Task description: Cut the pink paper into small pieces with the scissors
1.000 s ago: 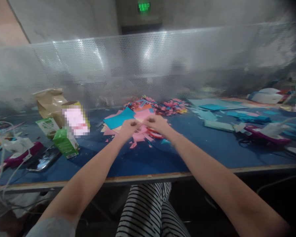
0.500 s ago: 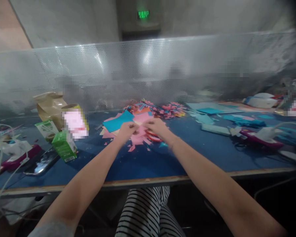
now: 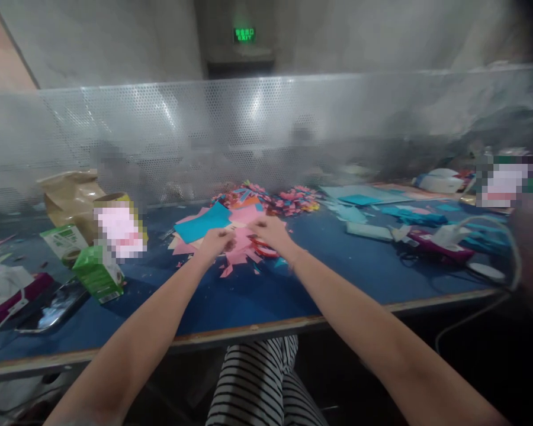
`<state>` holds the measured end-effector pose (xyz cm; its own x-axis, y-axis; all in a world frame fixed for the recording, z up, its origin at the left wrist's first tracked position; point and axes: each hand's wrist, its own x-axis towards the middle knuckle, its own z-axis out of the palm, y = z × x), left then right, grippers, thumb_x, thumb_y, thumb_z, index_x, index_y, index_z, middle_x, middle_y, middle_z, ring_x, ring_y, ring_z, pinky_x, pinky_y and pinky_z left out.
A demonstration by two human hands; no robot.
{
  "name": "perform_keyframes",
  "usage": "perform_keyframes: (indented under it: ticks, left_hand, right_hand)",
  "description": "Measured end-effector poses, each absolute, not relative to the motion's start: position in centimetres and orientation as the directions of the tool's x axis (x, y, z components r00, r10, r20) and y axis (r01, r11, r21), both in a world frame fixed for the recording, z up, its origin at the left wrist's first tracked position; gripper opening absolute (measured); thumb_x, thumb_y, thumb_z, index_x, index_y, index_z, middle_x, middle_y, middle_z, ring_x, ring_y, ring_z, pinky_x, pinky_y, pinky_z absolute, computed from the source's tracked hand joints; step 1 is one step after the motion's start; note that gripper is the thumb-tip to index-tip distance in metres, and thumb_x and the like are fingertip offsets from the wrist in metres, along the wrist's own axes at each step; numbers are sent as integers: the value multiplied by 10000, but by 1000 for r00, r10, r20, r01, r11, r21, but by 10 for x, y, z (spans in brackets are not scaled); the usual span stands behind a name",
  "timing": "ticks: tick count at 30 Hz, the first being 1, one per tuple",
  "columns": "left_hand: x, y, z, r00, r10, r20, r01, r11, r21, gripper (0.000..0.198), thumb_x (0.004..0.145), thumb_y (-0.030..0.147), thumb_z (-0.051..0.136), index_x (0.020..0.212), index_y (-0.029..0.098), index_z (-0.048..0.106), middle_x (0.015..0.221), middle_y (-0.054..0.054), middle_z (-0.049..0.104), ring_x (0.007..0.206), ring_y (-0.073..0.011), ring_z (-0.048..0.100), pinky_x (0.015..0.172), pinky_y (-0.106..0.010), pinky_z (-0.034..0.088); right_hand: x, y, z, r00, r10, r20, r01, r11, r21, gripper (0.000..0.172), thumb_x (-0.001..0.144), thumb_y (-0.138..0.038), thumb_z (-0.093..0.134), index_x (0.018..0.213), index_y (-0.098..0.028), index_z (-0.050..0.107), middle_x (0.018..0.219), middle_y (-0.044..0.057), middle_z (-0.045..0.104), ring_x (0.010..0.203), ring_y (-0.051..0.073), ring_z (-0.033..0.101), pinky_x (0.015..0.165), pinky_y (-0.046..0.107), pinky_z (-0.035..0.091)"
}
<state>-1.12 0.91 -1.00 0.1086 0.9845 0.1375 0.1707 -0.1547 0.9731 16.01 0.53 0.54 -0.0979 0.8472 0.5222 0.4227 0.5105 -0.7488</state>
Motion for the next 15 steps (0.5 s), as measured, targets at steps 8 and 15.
perform_keyframes:
  ticks: [8,15]
  left_hand:
    - [-1,2,-7,203,957,207,70,-225,972,275,540,341,632,709,129,588,656,-32,585,603,-106,546,634,-266,452]
    - [4,3,-8,100,955,280,54,-286,957,234,566,347,600,560,147,478,543,41,470,541,-71,486,610,-234,451]
  right_hand:
    - [150,12,-1,-57,970,236,-180,222,-958,121,547,-187,517,637,-164,440,526,-54,501,504,79,516,523,206,421]
    - [140,6,-4,-264,937,227,20,241,-970,86,643,-230,489,662,-172,427,576,-21,538,475,89,534,435,189,397]
